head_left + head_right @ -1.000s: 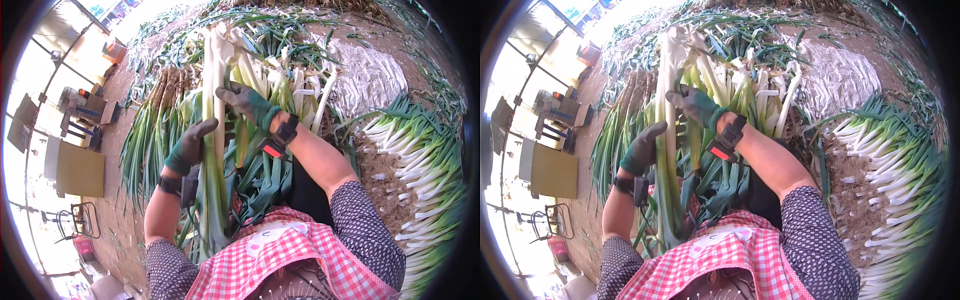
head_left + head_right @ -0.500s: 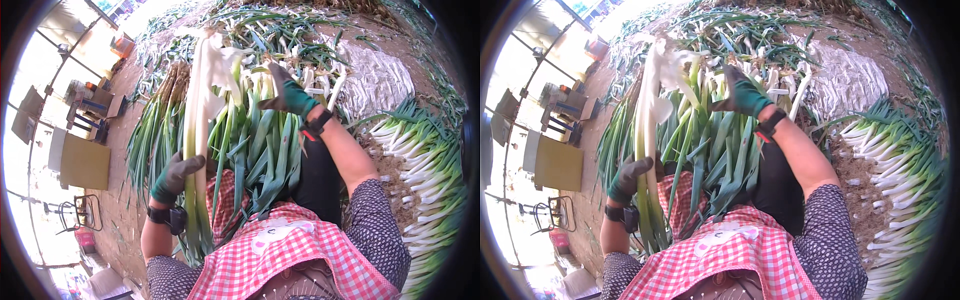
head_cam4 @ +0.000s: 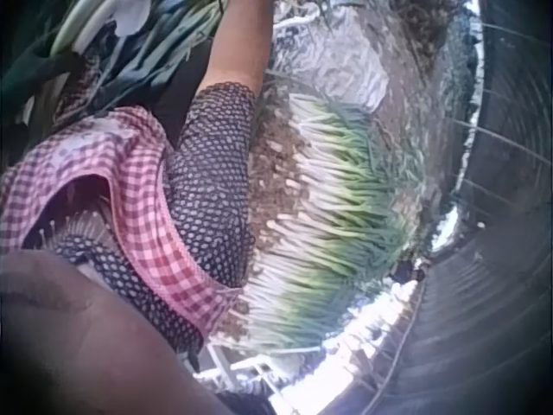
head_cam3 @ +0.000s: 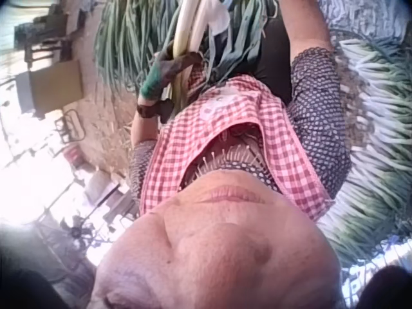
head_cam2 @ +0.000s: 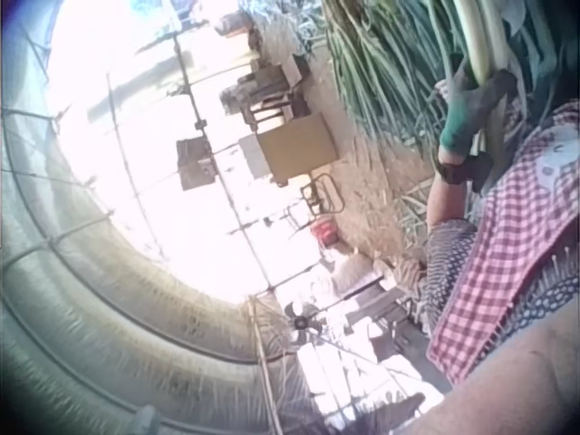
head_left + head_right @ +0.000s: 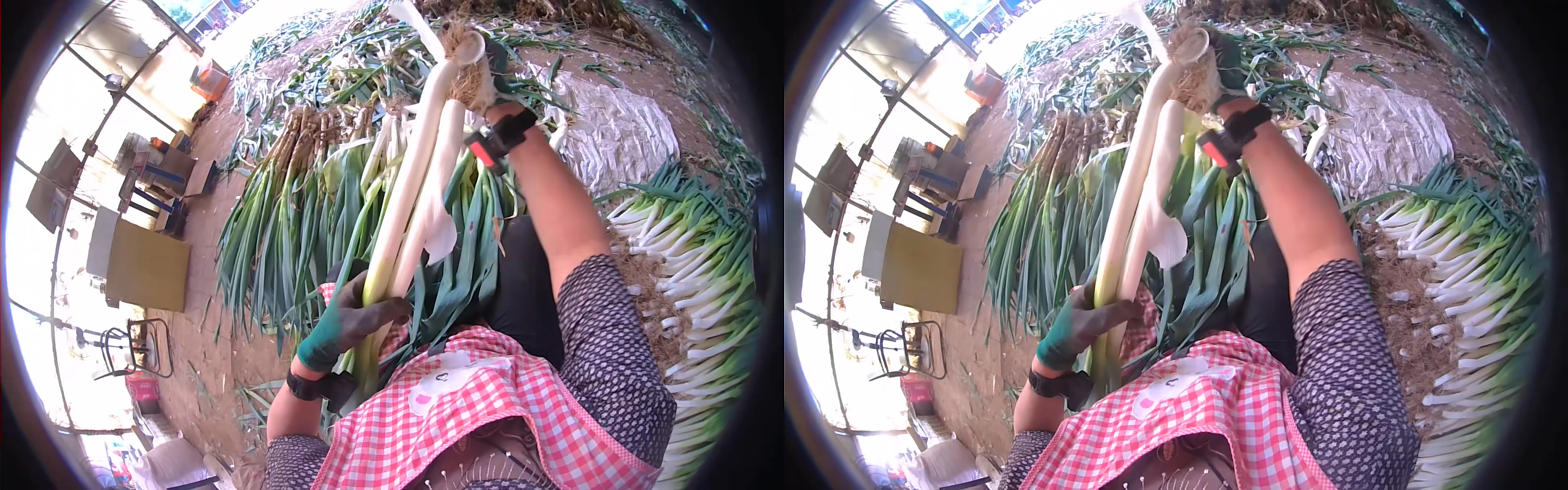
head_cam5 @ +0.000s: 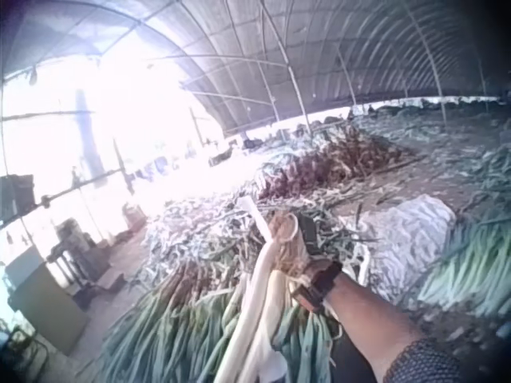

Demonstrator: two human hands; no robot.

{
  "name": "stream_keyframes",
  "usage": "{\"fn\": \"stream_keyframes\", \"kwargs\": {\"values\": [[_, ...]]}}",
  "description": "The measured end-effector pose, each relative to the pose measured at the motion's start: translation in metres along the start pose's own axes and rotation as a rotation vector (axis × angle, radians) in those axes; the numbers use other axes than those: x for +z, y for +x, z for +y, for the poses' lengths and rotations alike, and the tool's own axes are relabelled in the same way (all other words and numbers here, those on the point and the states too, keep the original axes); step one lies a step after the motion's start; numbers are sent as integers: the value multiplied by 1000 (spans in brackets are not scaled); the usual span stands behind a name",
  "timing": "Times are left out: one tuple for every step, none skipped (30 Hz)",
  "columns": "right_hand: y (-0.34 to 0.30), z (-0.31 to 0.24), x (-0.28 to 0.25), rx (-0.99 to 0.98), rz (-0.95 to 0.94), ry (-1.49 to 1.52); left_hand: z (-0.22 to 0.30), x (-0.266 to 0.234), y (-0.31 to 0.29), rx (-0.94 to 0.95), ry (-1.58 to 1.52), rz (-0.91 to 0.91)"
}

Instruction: The person trims the green tops and removes outer layers from leeks using a handheld tool, then moves the processed items between piles.

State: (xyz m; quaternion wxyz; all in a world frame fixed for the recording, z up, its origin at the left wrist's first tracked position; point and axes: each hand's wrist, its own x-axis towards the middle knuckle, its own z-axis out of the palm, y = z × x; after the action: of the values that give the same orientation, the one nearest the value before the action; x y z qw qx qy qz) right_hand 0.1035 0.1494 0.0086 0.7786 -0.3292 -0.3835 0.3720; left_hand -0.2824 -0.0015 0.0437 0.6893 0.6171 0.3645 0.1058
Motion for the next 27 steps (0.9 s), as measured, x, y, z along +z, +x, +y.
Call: {"fn": "stream_keyframes", "kwargs": {"values": [[11,-12,-13,-31,18,-21,6,1,-1,11,4,16],[21,-18,-24,-47,36,-30,8,-3,-1,9,53,25],[29,-19,-38,-59,55,-46,6,-5,-10,-24,60,47],[47,-33,-69,-69,109,-97,6,-5,-13,-44,66,48],[66,-62,-127,-94,172,-200,4,-4,-13,-51,65,32],[78,-92,-172,-105,233,-255,-6,-5,-25,-43,21,47],[89,-146,-221,-133,284,-341,-12,-5,-28,-11,-15,33],[94,-207,-266,-145,298,-448,-22,-8,-23,28,-60,12],[93,-323,-291,-180,249,-634,-38,-9,-10,133,-103,-62],[71,-263,-288,-50,252,-768,-46,-9,0,76,-75,7],[48,-181,-263,68,163,-875,-50,-11,0,28,-3,84],[31,-149,-236,123,55,-959,-53,-12,1,22,56,124],[15,-131,-204,152,-57,-1024,-58,-13,4,28,108,152],[3,-126,-177,164,-159,-1073,-61,-9,7,60,169,169],[-7,-126,-155,163,-247,-1099,-61,-4,9,113,301,196],[-17,-122,-133,153,-344,-1081,-60,1,11,159,440,234],[-28,-122,-119,134,-442,-1070,-60,5,12,202,573,279],[-40,-120,-109,122,-536,-1055,-53,15,12,227,685,310],[-29,-118,-123,157,-721,-586,-50,23,21,276,723,313],[-17,-109,-136,311,-907,-94,-48,29,27,315,765,327],[-5,-102,-135,461,-996,432,-49,32,27,335,810,357],[5,-102,-138,686,-1078,927,-46,29,32,330,807,361],[13,-111,-148,1027,-964,1315,-45,23,31,318,742,369],[16,-116,-158,1213,-841,1730,-44,17,33,288,601,348],[17,-119,-165,1418,-696,2133,-46,11,37,257,450,313],[11,-123,-163,1425,-569,2600,-43,7,36,213,326,289],[2,-130,-162,1369,-377,3065,-37,7,36,199,266,268]]}}
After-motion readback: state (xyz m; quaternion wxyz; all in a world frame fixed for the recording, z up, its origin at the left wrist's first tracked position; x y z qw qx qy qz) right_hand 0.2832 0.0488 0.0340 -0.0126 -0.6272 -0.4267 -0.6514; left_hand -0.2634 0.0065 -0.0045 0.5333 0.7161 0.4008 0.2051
